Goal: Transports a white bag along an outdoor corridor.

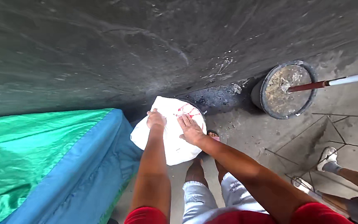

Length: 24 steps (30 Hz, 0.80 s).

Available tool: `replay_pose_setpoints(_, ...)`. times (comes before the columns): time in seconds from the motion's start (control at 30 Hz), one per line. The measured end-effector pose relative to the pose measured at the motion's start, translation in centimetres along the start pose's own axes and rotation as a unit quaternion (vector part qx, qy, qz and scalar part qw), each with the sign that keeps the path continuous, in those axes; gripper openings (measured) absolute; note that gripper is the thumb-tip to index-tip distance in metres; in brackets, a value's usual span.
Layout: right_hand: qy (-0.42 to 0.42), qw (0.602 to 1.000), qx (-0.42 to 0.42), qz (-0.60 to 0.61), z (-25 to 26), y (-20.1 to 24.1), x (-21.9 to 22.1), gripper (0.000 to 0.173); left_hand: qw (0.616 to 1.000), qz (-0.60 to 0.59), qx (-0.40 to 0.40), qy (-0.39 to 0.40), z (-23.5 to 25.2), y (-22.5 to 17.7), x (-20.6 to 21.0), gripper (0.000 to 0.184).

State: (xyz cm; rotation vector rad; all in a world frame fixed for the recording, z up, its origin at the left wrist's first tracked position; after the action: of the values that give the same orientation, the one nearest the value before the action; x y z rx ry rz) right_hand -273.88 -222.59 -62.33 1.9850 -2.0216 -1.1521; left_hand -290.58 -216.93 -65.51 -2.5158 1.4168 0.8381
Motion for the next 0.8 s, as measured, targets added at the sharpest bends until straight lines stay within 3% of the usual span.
replay_pose_setpoints(0.1,-0.029,0.997,-0.050,0.047,-6.4,-1.6,2.0,0.069,1.000,-0.001,0.022,0.016,-1.0,0.8,-0.6,0.079)
replay_pose_setpoints(0.2,-0.019,0.994,-0.028,0.099,-13.6,-5.9,4.9,0.055,0.997,-0.015,0.065,0.046,-2.7,2.2,-1.4,0.088)
replay_pose_setpoints(0.33,0.058,0.972,0.177,0.146,-22.5,-12.5,7.7,0.055,0.978,-0.152,0.125,0.074,-3.7,4.8,-1.7,0.111)
replay_pose_setpoints(0.47,0.016,0.912,0.347,0.217,-31.5,-16.5,11.4,0.054,0.963,-0.214,0.165,0.018,-5.7,5.8,-1.2,0.120)
replay_pose_setpoints(0.6,-0.042,0.849,0.424,0.312,-39.0,-14.5,16.6,0.053,0.965,-0.176,0.187,-0.055,-9.2,6.0,-0.9,0.123)
replay_pose_setpoints(0.8,-0.045,0.789,0.441,0.425,-44.6,-7.6,29.0,0.053,0.946,-0.198,0.226,-0.123,-12.2,7.8,-1.0,0.126)
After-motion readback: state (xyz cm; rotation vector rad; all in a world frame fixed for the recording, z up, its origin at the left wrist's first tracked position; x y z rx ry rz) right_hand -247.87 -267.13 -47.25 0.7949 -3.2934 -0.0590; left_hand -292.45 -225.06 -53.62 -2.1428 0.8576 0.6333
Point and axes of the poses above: each hand's wrist, its own z-axis towards the middle knuckle, its own x-axis out of the palm, y = z × x, the point moved 1 cm from there along z, towards the middle knuckle, and after that the axes turned 13 degrees about y, right-handed, at the moved point
